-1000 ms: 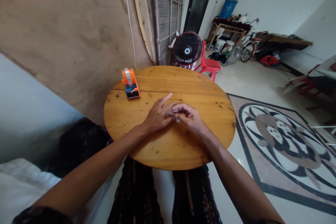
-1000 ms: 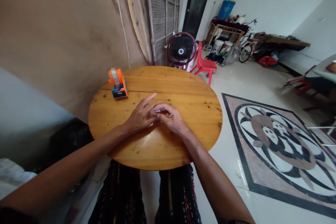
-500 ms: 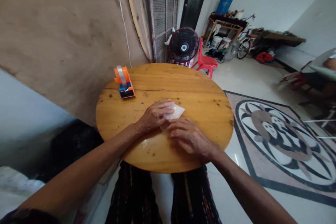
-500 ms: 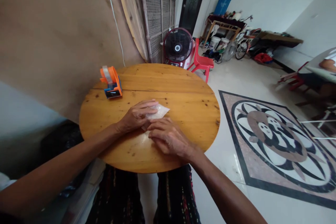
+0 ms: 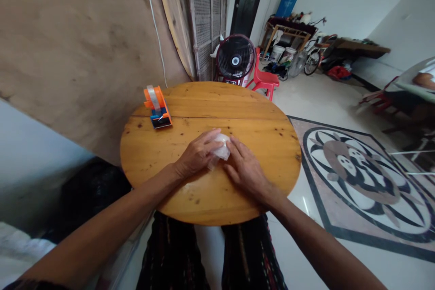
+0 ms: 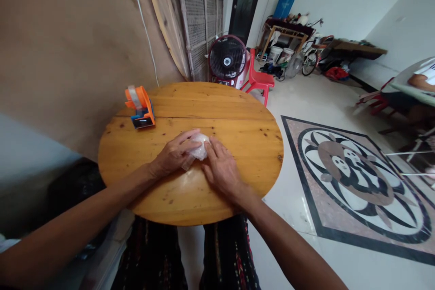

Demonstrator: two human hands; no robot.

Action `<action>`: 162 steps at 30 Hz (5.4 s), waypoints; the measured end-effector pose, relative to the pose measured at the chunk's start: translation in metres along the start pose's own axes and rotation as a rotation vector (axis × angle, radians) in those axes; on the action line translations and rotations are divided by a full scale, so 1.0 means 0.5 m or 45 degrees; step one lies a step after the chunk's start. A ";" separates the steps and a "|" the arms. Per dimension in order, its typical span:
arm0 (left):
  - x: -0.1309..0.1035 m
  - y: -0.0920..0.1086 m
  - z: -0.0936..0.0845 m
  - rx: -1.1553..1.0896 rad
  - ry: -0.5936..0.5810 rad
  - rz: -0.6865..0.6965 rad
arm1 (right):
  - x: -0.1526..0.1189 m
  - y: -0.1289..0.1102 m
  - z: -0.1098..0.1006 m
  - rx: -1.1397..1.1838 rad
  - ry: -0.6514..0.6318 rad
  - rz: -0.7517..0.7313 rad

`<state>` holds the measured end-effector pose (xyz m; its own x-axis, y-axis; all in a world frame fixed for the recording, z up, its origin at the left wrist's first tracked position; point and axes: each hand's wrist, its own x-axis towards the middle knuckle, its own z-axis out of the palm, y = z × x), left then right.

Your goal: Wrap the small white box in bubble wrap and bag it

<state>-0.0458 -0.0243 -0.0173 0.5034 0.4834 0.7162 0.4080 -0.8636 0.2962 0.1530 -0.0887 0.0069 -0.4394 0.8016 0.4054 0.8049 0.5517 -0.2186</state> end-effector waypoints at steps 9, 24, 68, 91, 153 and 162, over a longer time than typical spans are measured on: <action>0.001 -0.004 0.008 -0.110 -0.077 -0.126 | 0.004 -0.014 0.028 0.008 0.053 0.000; 0.083 0.043 -0.032 -0.527 -0.296 -0.934 | 0.054 0.064 -0.005 0.538 -0.072 0.090; 0.097 -0.026 -0.027 -1.963 0.020 -1.286 | 0.102 0.103 -0.031 1.488 -0.459 0.713; 0.093 -0.006 -0.010 -1.878 -0.128 -1.232 | 0.100 0.101 -0.020 1.337 -0.165 0.445; 0.095 -0.013 0.004 -1.823 0.068 -1.369 | 0.170 0.098 -0.044 0.953 -0.006 0.098; 0.092 -0.015 0.000 -1.817 0.016 -1.361 | 0.162 0.100 -0.051 0.625 0.012 -0.253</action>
<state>-0.0256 0.0045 0.0133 0.4794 0.8673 -0.1341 -0.3942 0.3494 0.8500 0.1679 -0.0017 0.0514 -0.5591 0.6698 0.4887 0.4242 0.7375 -0.5255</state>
